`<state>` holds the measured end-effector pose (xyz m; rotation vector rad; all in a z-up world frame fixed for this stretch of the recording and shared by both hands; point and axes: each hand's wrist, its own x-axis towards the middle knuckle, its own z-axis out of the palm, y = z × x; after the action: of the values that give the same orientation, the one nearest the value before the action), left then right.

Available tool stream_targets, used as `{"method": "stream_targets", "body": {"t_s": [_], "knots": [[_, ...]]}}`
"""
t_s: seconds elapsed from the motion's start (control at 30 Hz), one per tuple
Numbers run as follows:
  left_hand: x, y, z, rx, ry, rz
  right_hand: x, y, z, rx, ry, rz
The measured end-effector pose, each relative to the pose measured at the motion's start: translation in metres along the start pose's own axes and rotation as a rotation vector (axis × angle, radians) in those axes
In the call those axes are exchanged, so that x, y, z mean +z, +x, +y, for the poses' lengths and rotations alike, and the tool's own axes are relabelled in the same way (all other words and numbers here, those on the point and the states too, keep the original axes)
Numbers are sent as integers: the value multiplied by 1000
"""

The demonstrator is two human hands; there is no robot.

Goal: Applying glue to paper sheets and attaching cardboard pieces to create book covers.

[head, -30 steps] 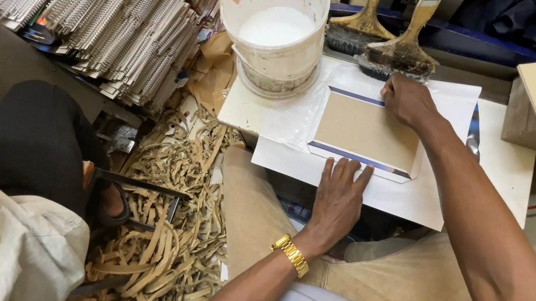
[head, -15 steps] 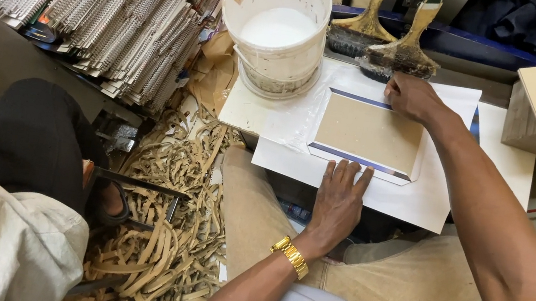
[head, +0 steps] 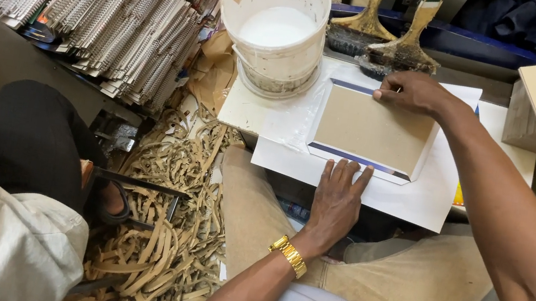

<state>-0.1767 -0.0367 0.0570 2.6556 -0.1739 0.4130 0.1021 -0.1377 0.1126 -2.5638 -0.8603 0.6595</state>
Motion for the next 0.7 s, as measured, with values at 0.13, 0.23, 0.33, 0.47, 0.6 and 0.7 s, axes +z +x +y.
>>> {"method": "stream_targets", "body": {"t_s": [0.13, 0.23, 0.33, 0.47, 0.6, 0.7], "knots": [[-4, 0, -1, 11, -36, -11, -27, -41, -32, -50, 110, 5], [-7, -3, 0, -16, -45, -39, -37, -73, -51, -92, 185, 65], [-7, -5, -1, -21, -93, 15, -42, -95, -60, -102, 141, 135], [4, -5, -15, -59, -275, 118, -45, -119, -66, -117, 185, 192], [-3, -8, -27, -335, -670, 130, -31, -146, -62, -33, 372, 291], [-57, -12, -9, -396, -1097, 110, 7, -163, -61, -8, 820, 373]]}}
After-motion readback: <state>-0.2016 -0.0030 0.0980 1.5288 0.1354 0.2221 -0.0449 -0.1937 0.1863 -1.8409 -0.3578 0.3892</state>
